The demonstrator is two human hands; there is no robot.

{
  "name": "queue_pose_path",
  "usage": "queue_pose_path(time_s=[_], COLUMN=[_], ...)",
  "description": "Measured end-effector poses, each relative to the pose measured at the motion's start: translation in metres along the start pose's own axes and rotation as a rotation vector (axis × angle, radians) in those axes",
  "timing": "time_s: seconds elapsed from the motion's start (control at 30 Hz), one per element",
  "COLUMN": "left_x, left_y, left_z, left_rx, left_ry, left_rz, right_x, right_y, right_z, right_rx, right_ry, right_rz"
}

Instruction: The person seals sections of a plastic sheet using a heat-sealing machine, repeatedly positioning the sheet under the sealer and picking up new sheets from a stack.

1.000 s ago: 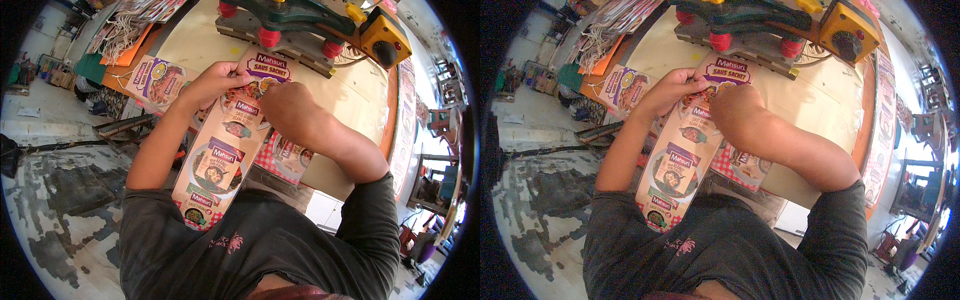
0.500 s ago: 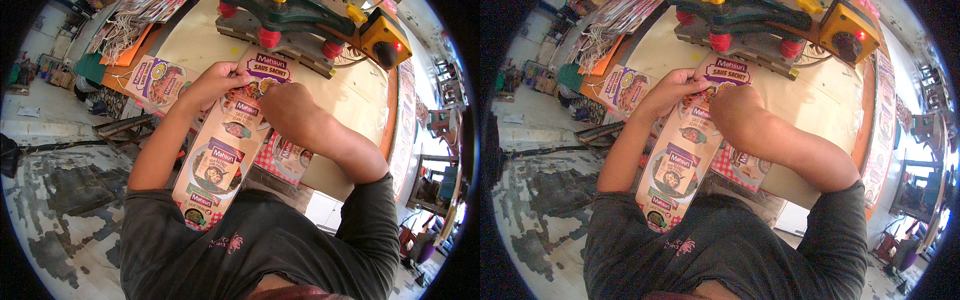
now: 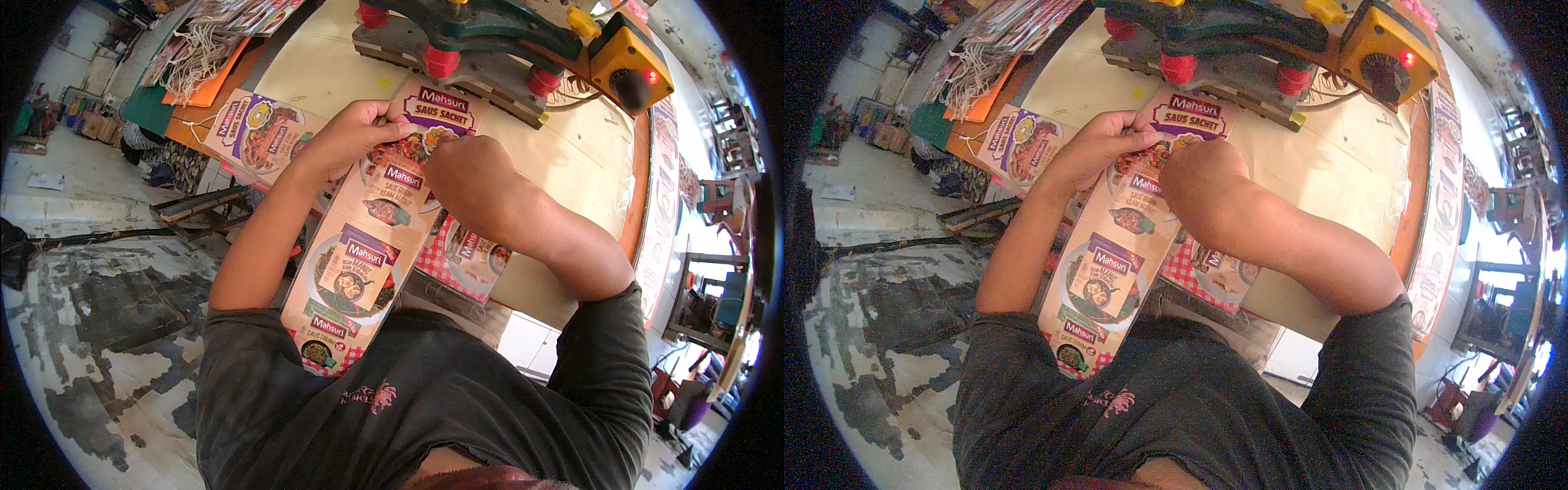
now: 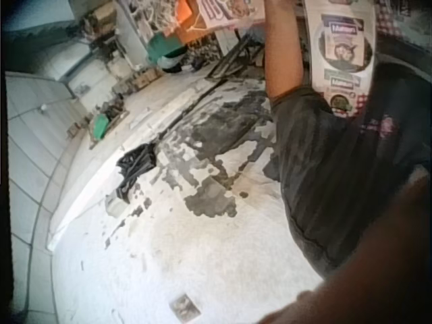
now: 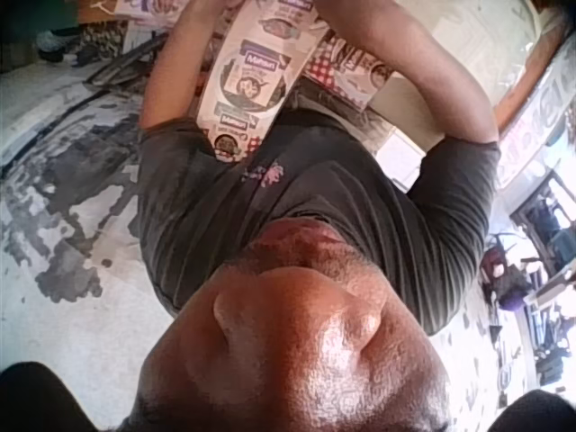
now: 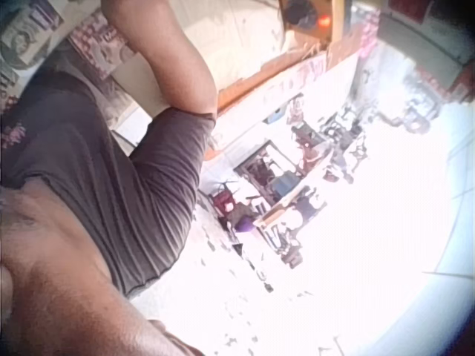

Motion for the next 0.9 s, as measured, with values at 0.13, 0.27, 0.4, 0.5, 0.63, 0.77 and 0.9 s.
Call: queue_pose_path(time_s=[0.13, 0.27, 0.4, 0.5, 0.63, 0.77, 0.9], left_x=[-0.0011, 0.0007, -0.0022, -0.0024, -0.0016, -0.0011, -0.0026], left_y=[-0.0012, -0.0003, -0.0013, -0.0018, -0.0019, -0.0025, -0.0015], left_z=[-0.0001, -0.0002, -0.0015, -0.0026, -0.0025, -0.0026, -0.0039], left_rx=[0.012, 0.009, 0.005, -0.001, 0.001, 0.002, 0.012], left_ry=[-0.003, 0.006, 0.004, -0.002, 0.006, 0.007, 0.022], left_rz=[-0.01, -0.018, 0.014, -0.002, -0.015, -0.029, -0.005], right_x=[-0.001, -0.0009, -0.0009, -0.0004, -0.0001, -0.0004, 0.0004], right_y=[0.0013, 0.0017, 0.0012, 0.0039, 0.0036, 0.0045, 0.0035], right_z=[0.0034, 0.0038, 0.0041, 0.0033, 0.0031, 0.0038, 0.0036], right_rx=[0.133, 0.141, 0.157, 0.163, 0.164, 0.171, 0.161], right_ry=[-0.068, -0.064, -0.068, -0.064, -0.06, -0.067, -0.063], right_rz=[0.035, 0.035, 0.032, 0.029, 0.026, 0.035, 0.028])
Point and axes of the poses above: each hand's wrist, its own z-axis towards the middle knuckle, its own y-axis out of the back of the hand, x = y × z, the point moved 5 cm from there along z, towards the middle knuckle, and after that the axes turned 3 degrees about -z, right-handed, at the moved point
